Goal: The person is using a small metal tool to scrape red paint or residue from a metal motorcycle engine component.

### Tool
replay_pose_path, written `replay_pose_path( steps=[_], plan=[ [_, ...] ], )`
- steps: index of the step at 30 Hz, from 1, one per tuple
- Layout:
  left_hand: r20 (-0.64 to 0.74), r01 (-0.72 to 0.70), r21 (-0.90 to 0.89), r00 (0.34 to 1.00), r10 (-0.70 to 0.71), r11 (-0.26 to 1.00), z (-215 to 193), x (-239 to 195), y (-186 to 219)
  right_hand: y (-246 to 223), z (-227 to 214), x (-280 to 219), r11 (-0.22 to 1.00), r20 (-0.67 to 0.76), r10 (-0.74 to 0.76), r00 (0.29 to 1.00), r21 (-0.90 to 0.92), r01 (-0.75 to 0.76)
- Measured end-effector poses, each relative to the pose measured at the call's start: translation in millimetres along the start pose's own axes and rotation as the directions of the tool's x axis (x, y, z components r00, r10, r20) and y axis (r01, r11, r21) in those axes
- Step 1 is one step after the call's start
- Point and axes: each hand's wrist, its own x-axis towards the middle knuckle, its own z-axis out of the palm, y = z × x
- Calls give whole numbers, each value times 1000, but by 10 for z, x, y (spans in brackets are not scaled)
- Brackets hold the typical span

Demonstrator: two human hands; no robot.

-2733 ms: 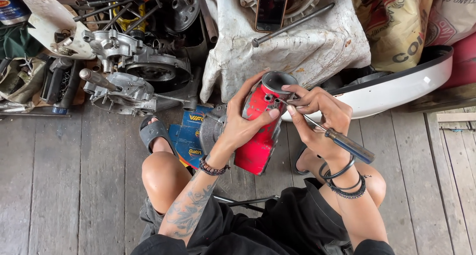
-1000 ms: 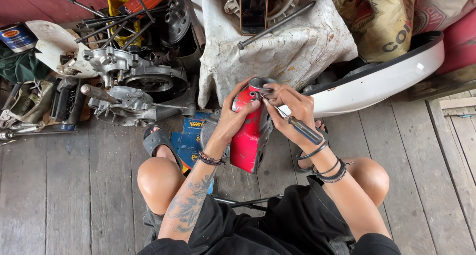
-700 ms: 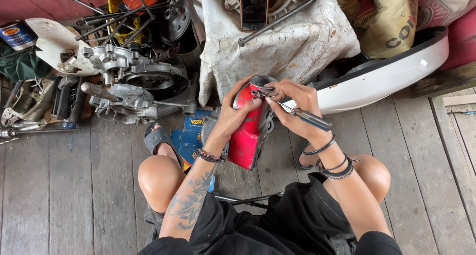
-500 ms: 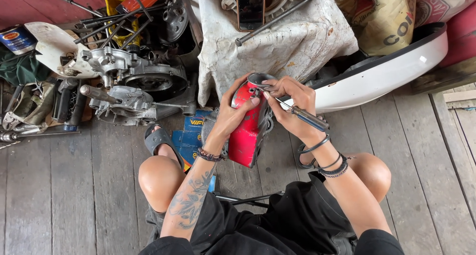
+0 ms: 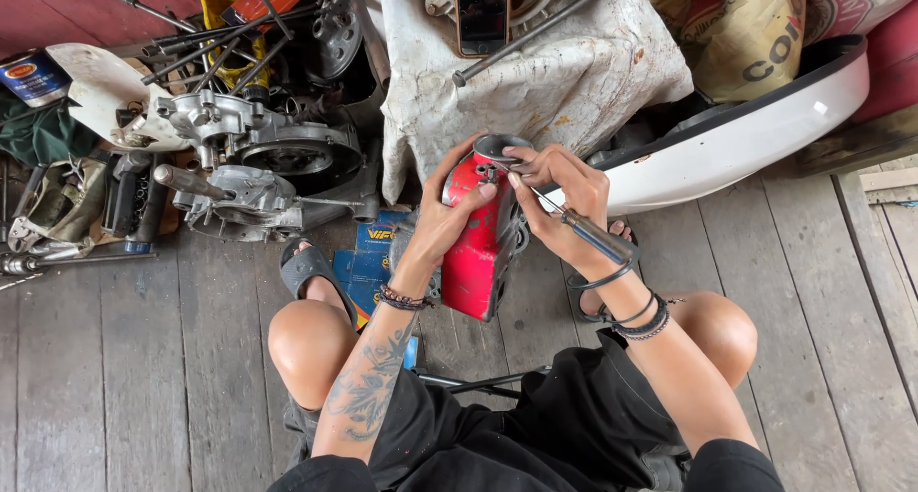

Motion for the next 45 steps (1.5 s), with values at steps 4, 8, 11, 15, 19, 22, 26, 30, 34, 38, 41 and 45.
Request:
replay_pose_path(
  steps=[4,8,11,15,19,22,26,30,34,38,41,45],
  plan=[
    [8,-14,-17,1000,14,1000,-46,-4,-40,-37,-120,91,1000,105,15,994,17,-17],
    [53,-52,5,997,52,999,-82,33,-46,-30,-290,147,992,225,60,972,96,-84],
    [93,-53,-7,994,53,999,-99,28,-23,-57,-392,139,980,243,78,967,161,-120],
    [95,-55,-30,994,58,998,-113,39,-36,-22,-357,100,977,197,60,979,188,-97],
    [93,-64,-28,994,66,998,-101,8,-2,-80,-326,103,983,196,46,980,165,-79],
    [81,-102,16,992,100,995,-71,3,36,-108,-266,112,995,185,4,983,99,-23],
    [46,-14,-41,999,15,999,-35,-31,59,-33,-170,63,997,85,-23,996,69,17],
    [61,134,-252,991,-122,958,-59,-48,16,255,-239,-65,969,-65,62,996,241,-44],
    [70,160,-335,987,-145,929,-83,-67,109,294,-341,-49,957,-111,56,992,290,-22],
    [58,251,-464,965,-254,849,-124,-108,127,106,-281,-35,961,-102,50,994,276,-20],
    [30,305,-514,940,-339,802,-123,-135,87,-83,-162,-26,966,-72,-7,997,259,26],
    [27,392,-608,879,-475,690,-142,-118,-1,-267,-1,16,974,-99,-191,976,108,202]
  ],
)
